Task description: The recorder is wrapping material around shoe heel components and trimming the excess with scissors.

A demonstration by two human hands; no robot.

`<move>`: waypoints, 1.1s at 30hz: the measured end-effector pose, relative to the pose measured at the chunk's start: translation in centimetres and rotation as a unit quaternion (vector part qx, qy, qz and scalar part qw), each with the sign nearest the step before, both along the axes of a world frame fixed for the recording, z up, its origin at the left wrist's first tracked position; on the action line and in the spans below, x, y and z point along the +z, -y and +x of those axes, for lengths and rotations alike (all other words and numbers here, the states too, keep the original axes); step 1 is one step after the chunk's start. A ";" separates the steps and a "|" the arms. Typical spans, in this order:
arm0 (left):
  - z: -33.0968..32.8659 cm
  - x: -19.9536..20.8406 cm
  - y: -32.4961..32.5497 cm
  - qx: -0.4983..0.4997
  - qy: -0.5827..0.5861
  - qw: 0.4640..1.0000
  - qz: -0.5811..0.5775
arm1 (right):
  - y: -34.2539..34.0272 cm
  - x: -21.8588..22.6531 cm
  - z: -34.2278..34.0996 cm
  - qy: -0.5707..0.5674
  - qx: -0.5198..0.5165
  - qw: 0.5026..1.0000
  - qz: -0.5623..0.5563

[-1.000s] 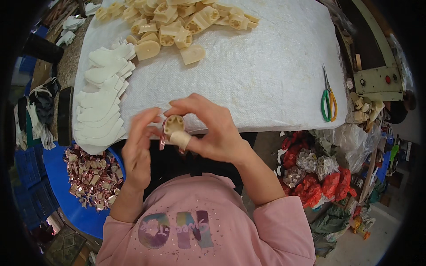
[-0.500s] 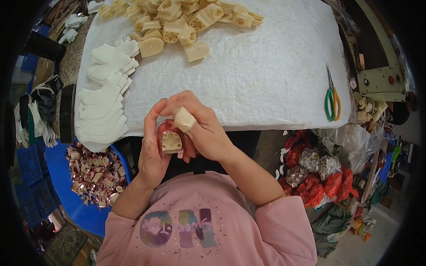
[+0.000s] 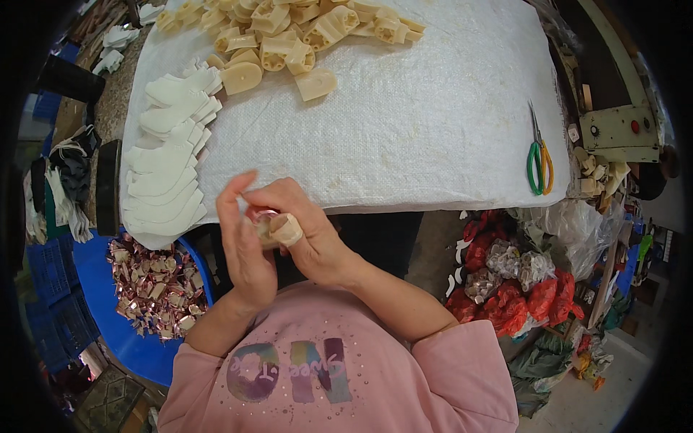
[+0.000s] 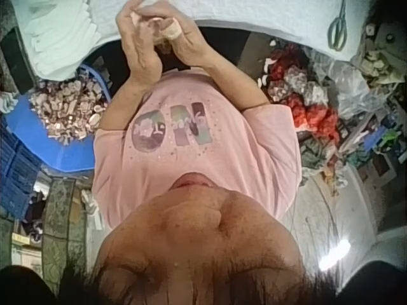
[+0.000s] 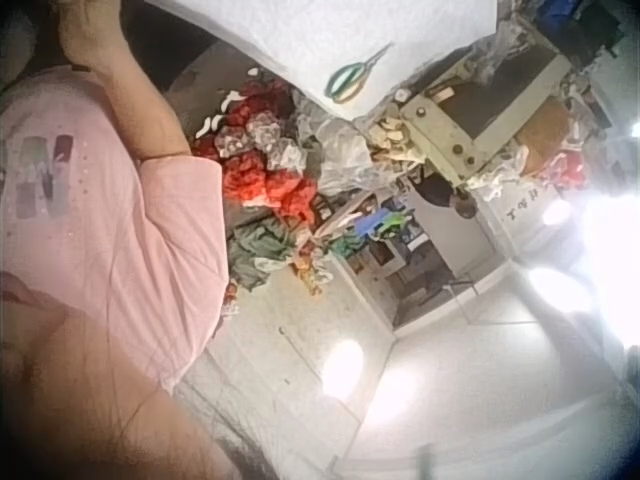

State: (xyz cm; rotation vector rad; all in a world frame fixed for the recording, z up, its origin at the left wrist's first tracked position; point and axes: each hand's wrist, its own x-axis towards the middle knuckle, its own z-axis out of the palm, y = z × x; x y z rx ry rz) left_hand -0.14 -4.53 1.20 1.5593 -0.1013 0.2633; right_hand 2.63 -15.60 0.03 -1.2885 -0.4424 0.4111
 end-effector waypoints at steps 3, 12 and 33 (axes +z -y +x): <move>0.2 0.5 -0.1 0.006 -0.057 0.987 -0.150 | -0.4 0.1 -0.1 0.038 -0.017 0.998 0.035; -0.1 -0.6 -0.1 -0.023 -0.044 0.992 -0.116 | -1.0 -0.9 1.0 0.187 -0.088 0.978 -0.002; 0.4 0.1 -2.7 -0.071 -0.067 0.995 0.032 | 1.4 0.7 3.1 0.181 -0.088 0.973 -0.108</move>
